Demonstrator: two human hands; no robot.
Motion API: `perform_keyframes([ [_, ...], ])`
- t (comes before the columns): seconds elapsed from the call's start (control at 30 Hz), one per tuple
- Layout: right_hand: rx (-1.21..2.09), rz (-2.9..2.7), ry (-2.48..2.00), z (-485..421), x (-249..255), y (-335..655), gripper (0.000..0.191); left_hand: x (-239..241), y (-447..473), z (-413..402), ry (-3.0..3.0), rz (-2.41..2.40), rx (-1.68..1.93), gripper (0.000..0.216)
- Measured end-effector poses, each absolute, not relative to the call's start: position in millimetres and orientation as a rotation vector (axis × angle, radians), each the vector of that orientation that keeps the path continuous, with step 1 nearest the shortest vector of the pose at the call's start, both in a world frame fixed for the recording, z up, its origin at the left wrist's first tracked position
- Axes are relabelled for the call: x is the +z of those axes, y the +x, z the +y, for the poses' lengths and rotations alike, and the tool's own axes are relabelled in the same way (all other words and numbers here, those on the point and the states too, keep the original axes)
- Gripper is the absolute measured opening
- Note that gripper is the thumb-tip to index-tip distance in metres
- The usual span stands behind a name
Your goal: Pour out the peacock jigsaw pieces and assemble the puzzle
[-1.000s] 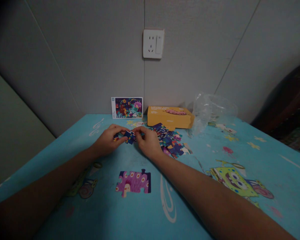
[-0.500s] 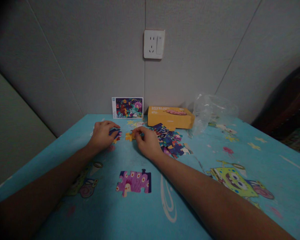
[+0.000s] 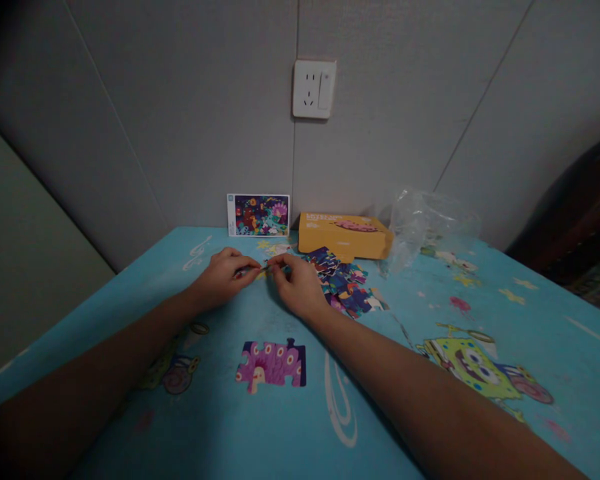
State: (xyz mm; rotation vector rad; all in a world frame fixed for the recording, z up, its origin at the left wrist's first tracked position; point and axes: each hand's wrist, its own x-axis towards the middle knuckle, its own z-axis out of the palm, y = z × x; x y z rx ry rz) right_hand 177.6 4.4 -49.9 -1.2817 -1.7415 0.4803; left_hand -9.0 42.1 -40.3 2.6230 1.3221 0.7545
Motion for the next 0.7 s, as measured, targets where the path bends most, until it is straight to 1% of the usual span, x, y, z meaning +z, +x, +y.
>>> perform_keyframes([
  [0.2, 0.483, -1.772, -1.262, 5.0, -52.1, 176.8, 0.019, -33.4, -8.4, 39.9, 2.551, 1.302, 0.932, 0.031],
  [0.27, 0.468, -1.763, -1.251, 5.8, -53.6, 177.0, 0.019, -33.7, -8.2, 38.9, 2.513, 1.303, 0.980, 0.029],
  [0.4, 0.475, -1.703, -1.272, 7.8, -56.2, 177.9, 0.027, -35.8, -7.9, 37.4, 2.360, 1.298, 1.109, 0.023],
  [0.5, 0.513, -1.730, -1.277, 8.7, -57.0, 178.5, 0.014, -36.4, -7.7, 36.6, 2.318, 1.233, 1.105, 0.020],
  [0.53, 0.516, -1.735, -1.271, 8.7, -56.8, 178.6, 0.012, -36.2, -7.7, 36.3, 2.331, 1.205, 1.086, 0.021],
  [0.7, 0.454, -1.677, -1.229, 6.1, -53.2, 179.4, 0.018, -34.6, -7.6, 34.9, 2.449, 1.142, 1.022, 0.013],
])
